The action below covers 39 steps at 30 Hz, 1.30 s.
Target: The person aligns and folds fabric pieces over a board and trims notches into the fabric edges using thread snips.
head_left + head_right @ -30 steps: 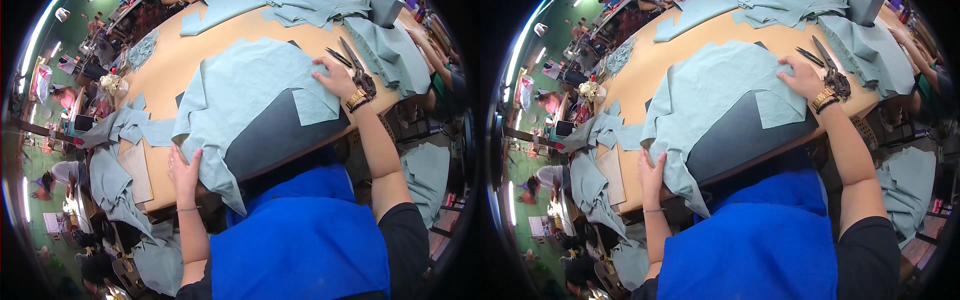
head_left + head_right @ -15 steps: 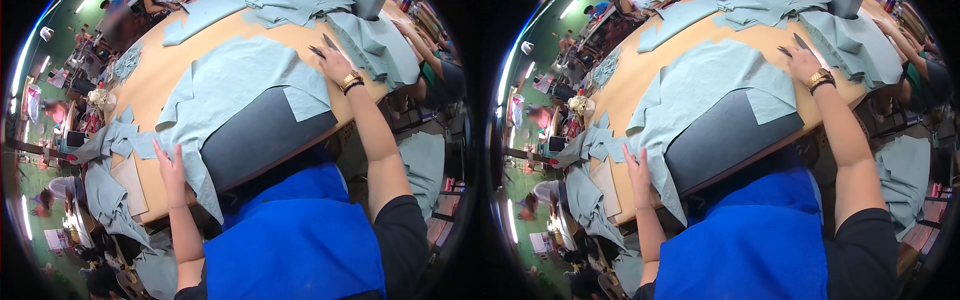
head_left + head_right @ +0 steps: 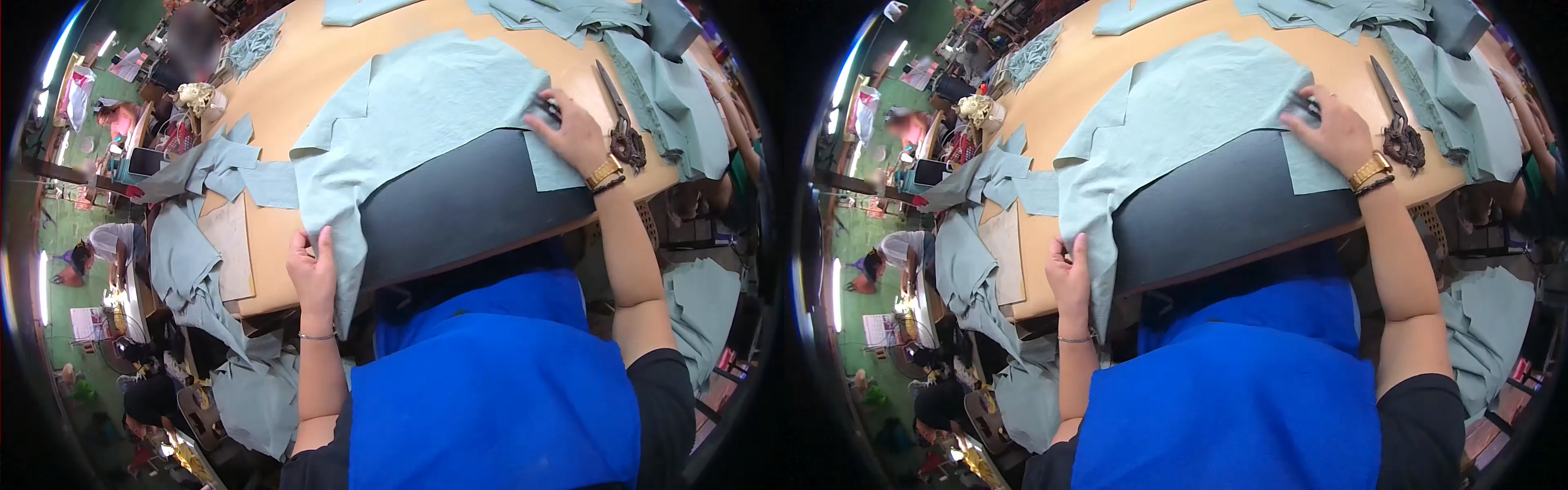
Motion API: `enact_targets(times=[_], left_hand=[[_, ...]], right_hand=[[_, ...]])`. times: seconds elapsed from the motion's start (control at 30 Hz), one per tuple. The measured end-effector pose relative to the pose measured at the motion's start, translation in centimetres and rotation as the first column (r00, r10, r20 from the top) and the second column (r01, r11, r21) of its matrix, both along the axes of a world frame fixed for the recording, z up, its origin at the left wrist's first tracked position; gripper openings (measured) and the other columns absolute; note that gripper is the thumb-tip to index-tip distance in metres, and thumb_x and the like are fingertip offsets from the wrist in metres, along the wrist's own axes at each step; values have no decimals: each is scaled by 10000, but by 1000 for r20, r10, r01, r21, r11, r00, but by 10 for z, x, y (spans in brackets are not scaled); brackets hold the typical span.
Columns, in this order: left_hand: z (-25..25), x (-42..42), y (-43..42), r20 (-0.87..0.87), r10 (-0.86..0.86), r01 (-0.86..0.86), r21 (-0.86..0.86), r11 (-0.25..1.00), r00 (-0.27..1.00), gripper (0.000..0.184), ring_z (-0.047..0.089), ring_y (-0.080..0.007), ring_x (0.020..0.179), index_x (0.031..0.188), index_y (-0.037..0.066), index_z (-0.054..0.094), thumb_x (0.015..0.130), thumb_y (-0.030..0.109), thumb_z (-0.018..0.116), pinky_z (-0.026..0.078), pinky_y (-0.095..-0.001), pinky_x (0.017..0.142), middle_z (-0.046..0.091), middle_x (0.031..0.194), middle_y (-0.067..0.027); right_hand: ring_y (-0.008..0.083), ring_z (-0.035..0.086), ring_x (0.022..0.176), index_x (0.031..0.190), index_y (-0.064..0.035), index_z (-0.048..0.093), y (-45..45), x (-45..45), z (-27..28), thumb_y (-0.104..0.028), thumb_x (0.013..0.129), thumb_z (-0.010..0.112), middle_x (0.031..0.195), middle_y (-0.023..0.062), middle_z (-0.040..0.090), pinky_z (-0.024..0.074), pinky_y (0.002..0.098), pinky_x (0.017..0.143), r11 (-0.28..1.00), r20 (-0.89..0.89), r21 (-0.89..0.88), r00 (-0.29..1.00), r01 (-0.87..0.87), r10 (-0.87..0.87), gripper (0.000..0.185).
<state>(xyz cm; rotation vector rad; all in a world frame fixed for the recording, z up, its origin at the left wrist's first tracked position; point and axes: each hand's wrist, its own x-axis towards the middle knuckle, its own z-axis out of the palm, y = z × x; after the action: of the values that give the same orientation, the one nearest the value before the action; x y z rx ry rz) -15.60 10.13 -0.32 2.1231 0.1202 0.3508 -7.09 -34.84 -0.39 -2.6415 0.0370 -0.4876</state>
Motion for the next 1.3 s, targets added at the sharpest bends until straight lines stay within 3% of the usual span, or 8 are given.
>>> enact_targets(times=[0.33,0.57,0.73,0.83,0.87,1.0,1.07,1.3], left_hand=[[15,6,55,-315,-227,-71,-712,698,922,355,629,-170,1053,1295,32,548,988,204,595,499,-315,920,650,1188,-94],[67,14,127,604,-326,616,-784,-77,728,578,634,-335,1124,1341,-46,506,994,417,493,118,-631,1190,652,1236,-193],[205,57,81,734,129,527,-587,614,667,759,111,-374,1500,1530,-45,197,941,277,551,-95,-586,1198,161,1620,-191],[231,131,65,806,-585,852,-369,-370,95,738,63,-401,1499,1527,-62,161,957,287,474,-60,-629,1190,105,1614,-243],[231,149,35,765,-550,678,-602,-423,336,570,396,-372,1391,1386,-80,457,924,243,538,137,-572,1213,436,1462,-269],[171,191,-133,168,-729,598,-705,382,664,237,632,-144,818,895,87,675,979,285,575,485,-307,764,645,798,-30],[135,164,-180,-149,-642,574,-332,748,752,441,604,-163,1014,1281,29,603,1042,367,451,470,-321,857,663,1140,-69],[53,68,-113,-206,-653,669,419,615,729,465,305,-358,1451,1411,114,507,1018,360,476,178,-542,1176,398,1524,-197]], right_hand=[[265,680,930,1165,-83,603,4,-3,15,-601,827,690,1033,109,704,531,364,807,998,-76,-43,996,-54,51,625],[91,564,817,1175,-17,605,0,1,4,-400,887,737,931,50,646,480,243,755,859,83,491,989,-146,121,497],[63,542,843,1127,-15,633,16,7,-20,-326,992,620,942,-4,638,461,216,782,690,211,673,963,-266,166,340],[24,491,743,1110,-29,642,14,9,-30,-372,1008,581,814,-43,577,425,178,702,640,229,724,965,-258,130,363],[16,465,701,1112,-35,642,12,7,-27,-390,1014,561,782,-54,542,409,171,661,593,196,771,973,-230,123,378],[-1,389,570,1131,-56,638,9,2,-19,-455,1029,490,706,-80,440,360,158,523,408,151,900,988,-154,41,437],[-2,371,536,1144,-64,633,9,5,-18,-472,1032,470,703,-80,425,345,160,479,363,174,918,985,-160,-5,454],[80,549,697,1110,-42,646,18,4,-20,-459,930,653,816,-11,570,461,221,631,722,326,650,945,-237,17,455]])
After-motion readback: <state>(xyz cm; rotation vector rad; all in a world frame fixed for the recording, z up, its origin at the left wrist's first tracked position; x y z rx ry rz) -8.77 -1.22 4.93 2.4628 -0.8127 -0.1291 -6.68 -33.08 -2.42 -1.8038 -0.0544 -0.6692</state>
